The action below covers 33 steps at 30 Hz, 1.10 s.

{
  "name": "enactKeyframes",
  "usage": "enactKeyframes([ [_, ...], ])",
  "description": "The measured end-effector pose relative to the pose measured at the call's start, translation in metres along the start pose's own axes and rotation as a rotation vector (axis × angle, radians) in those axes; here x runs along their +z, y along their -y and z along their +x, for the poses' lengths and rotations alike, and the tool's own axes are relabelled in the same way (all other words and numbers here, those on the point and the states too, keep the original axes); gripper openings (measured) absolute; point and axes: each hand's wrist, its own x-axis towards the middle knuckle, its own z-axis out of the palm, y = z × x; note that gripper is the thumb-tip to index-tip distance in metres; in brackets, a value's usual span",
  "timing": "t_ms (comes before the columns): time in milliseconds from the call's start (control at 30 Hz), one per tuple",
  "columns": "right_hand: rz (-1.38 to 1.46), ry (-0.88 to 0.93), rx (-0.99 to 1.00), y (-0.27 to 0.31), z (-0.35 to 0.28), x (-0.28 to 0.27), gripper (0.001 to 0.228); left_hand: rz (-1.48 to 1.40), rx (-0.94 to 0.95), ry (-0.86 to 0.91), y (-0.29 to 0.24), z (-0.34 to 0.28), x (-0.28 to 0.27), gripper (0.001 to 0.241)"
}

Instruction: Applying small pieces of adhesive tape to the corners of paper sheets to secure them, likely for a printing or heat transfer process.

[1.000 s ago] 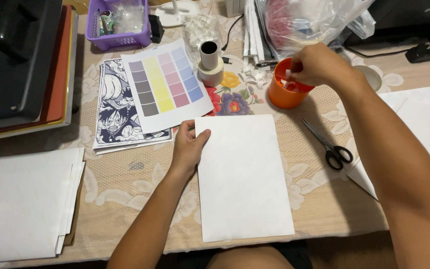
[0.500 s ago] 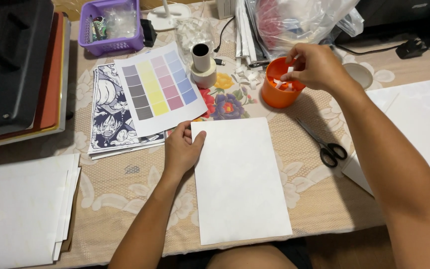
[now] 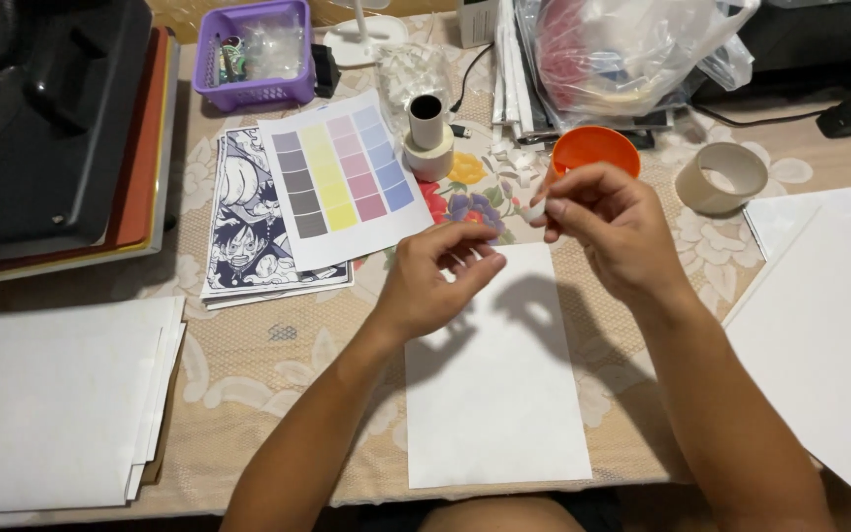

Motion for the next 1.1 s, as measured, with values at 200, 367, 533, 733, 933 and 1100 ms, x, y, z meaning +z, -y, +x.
enactKeyframes([
  [200, 0.109, -0.061, -0.056, -0.008, -0.026, 0.017, 0.022, -0.228, 0.074, 0.035, -0.024, 0.015, 0.020, 0.012],
  [367, 0.082, -0.132, -0.124, -0.010, -0.037, 0.024, 0.028, -0.260, 0.106, 0.051, -0.027, 0.014, 0.018, 0.009],
  [533, -0.075, -0.099, -0.200, -0.002, -0.044, 0.032, 0.021, -0.272, 0.141, 0.050, -0.024, 0.014, 0.017, 0.006],
  [733, -0.224, -0.039, -0.322, 0.006, -0.046, 0.034, 0.017, -0.273, 0.172, 0.043, -0.020, 0.017, 0.021, 0.005],
  [933, -0.352, 0.028, -0.429, 0.014, -0.045, 0.031, 0.015, -0.269, 0.187, 0.093, -0.027, 0.018, 0.017, 0.006],
  [1100, -0.456, 0.030, -0.486, 0.012, -0.044, 0.030, 0.014, -0.246, 0.197, 0.087, -0.027, 0.018, 0.016, 0.006],
])
